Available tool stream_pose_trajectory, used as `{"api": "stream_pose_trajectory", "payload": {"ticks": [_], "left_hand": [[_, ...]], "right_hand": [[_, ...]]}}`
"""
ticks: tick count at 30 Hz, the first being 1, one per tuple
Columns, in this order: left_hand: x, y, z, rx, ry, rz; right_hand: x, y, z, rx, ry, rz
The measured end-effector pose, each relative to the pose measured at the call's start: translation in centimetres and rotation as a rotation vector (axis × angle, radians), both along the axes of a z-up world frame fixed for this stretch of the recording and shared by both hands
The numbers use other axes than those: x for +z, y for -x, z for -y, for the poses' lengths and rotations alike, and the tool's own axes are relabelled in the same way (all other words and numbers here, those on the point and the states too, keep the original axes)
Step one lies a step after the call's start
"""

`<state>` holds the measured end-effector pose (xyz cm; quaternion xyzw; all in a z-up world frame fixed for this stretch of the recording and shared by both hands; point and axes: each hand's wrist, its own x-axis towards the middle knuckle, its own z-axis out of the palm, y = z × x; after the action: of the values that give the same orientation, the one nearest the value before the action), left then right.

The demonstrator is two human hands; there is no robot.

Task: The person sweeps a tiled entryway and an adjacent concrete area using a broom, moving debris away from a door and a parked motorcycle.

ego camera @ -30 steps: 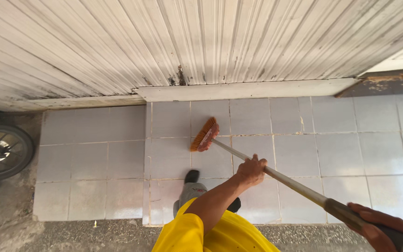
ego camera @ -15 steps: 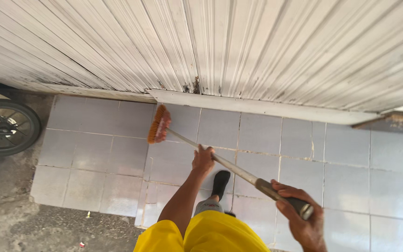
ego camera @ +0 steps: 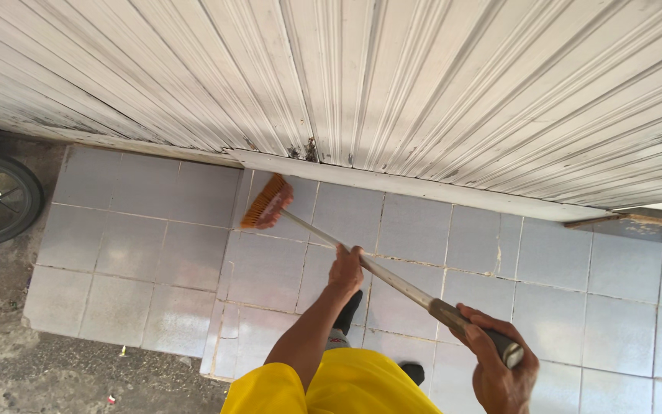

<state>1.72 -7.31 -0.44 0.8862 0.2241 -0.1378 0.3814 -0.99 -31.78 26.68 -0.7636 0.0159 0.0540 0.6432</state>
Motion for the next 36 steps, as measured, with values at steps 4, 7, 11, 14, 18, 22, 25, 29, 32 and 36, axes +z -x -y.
{"api": "stream_pose_trajectory", "payload": {"ticks": [4,7,11,14,18,22,25,29,32,36], "left_hand": [[0.8,-0.8,5.9,-0.096,0.062,-0.010],[0.5,-1.0,11.1,-0.168,0.060,0.091],[0.0,-0.7,18.4,-0.275,0.091,0.135],[0.7,-0.7,23.3,-0.403,0.119,0.015],[2.5,0.0,28.2,-0.579,0.135,0.131],[6.4,0.1,29.5,-0.777,-0.029,0.274],[10.0,0.3,27.7,-0.822,-0.026,0.214],[12.5,1.0,22.2,-0.750,-0.054,0.225],[12.3,2.0,16.4,-0.626,-0.030,0.121],[10.2,3.6,8.3,-0.355,-0.098,0.082]], "right_hand": [[2.7,0.8,4.4,-0.306,-0.020,-0.235],[4.4,1.7,7.9,-0.232,0.092,-0.099],[6.4,4.3,12.6,-0.478,0.017,-0.184],[6.3,6.3,17.3,-0.578,0.159,-0.273],[2.7,8.9,26.3,-0.431,0.247,-0.213],[-1.1,10.5,34.4,-0.300,0.246,-0.145],[-1.3,9.8,38.2,-0.109,0.280,-0.047],[0.6,7.4,34.4,-0.067,0.213,-0.032],[3.6,5.0,26.3,-0.020,0.140,-0.062],[4.7,2.6,13.9,0.316,0.494,0.596]]}}
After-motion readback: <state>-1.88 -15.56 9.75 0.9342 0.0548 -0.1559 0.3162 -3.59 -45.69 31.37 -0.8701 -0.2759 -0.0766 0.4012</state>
